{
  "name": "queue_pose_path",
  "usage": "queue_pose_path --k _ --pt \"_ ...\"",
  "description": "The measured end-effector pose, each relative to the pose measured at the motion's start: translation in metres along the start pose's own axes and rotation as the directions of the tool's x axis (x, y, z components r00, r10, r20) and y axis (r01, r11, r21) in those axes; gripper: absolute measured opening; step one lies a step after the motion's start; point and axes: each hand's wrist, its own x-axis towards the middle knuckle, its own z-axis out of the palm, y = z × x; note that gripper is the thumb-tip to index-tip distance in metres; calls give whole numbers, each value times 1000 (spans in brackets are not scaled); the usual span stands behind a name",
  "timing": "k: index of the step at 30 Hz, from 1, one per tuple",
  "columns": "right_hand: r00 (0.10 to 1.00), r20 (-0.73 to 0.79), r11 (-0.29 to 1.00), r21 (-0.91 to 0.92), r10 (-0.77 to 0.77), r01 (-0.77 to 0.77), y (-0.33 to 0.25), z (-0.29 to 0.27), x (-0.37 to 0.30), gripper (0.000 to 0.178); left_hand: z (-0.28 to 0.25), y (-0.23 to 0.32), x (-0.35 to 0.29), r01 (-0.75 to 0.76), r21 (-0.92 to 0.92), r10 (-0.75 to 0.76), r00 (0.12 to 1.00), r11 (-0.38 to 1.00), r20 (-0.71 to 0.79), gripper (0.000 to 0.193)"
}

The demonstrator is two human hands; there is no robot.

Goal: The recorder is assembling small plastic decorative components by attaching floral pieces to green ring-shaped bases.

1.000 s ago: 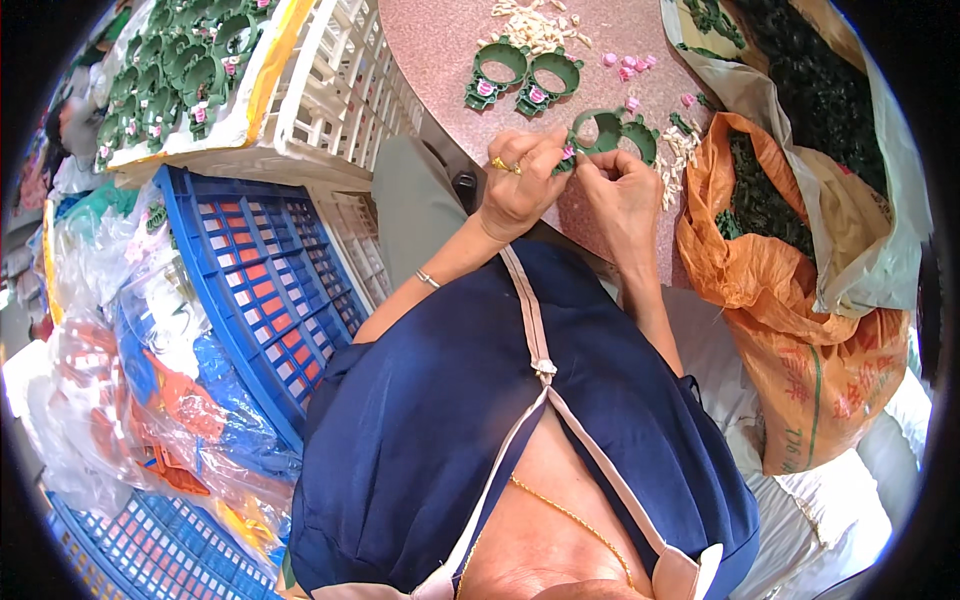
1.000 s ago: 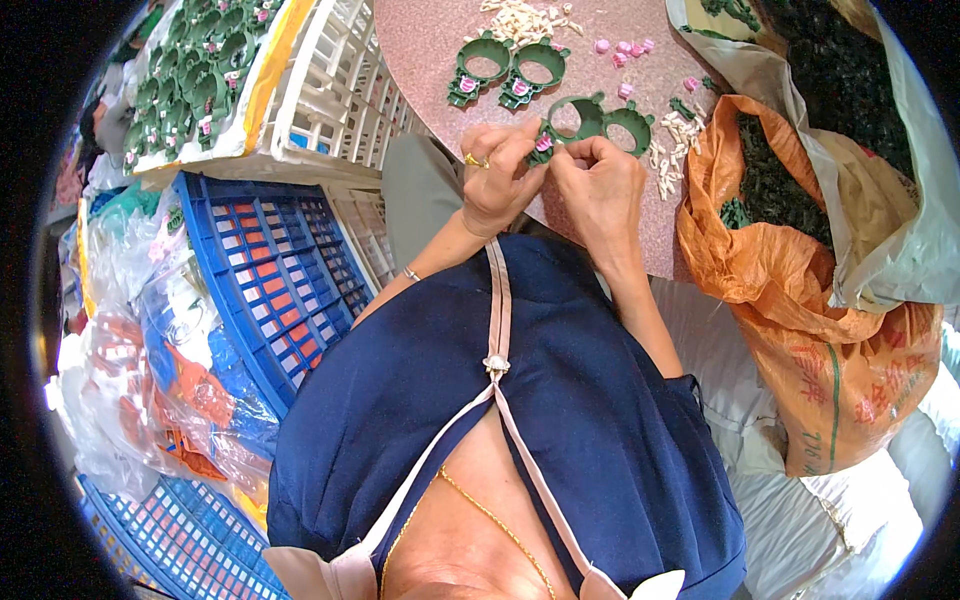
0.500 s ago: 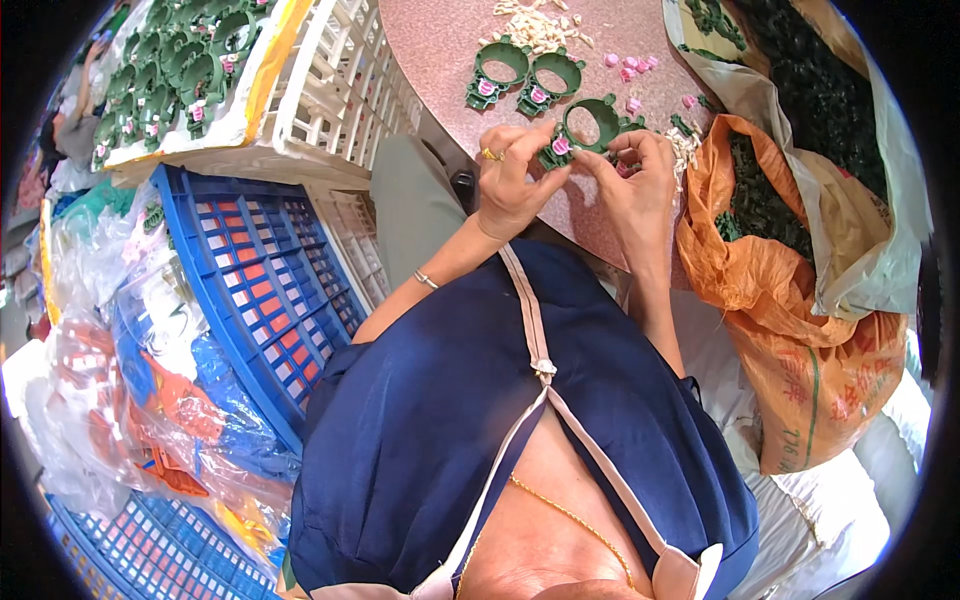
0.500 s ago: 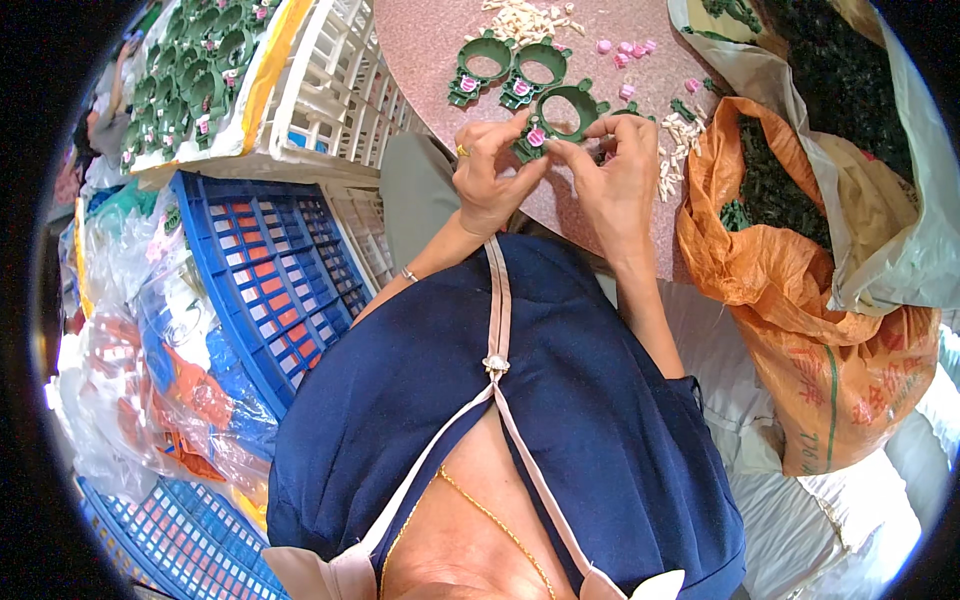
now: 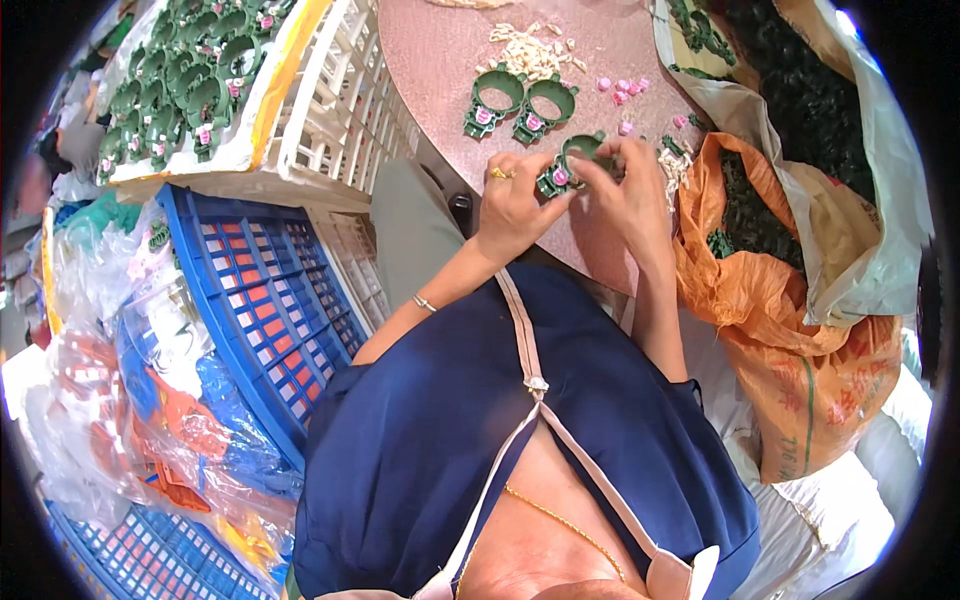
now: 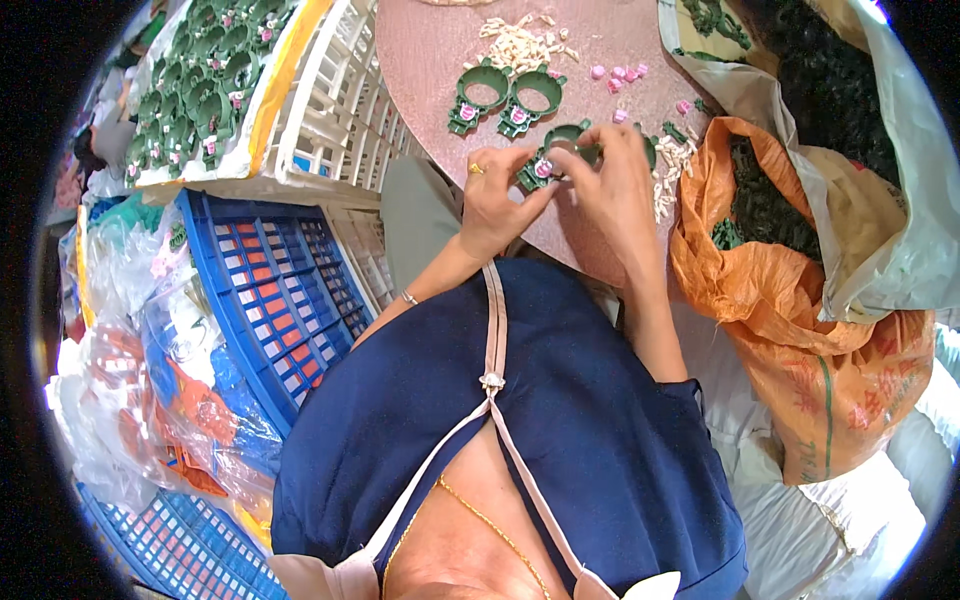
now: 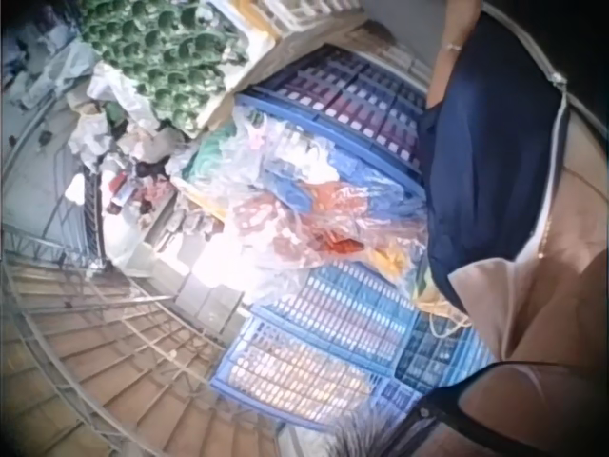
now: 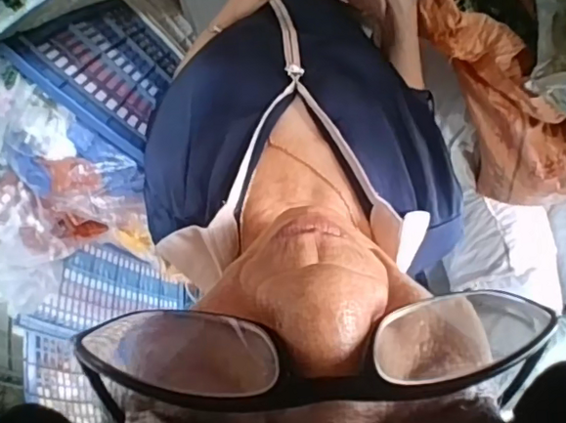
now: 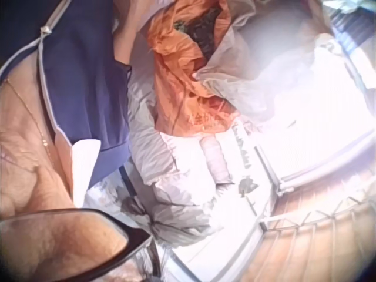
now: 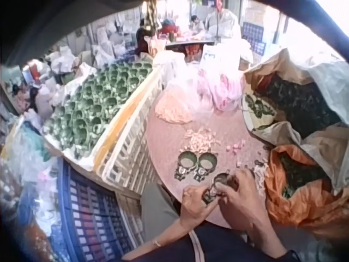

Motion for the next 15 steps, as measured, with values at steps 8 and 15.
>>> queue_pose_path --k 8,15 --pt "958 -177 931 -328 -226 159 32 11 86 17 0 2 3 -2 65 -3 998 998 69 52" --pt "963 -154 883 -451 -223 132 56 44 137 14 4 2 4 -10 55 6 997 998 74 53"
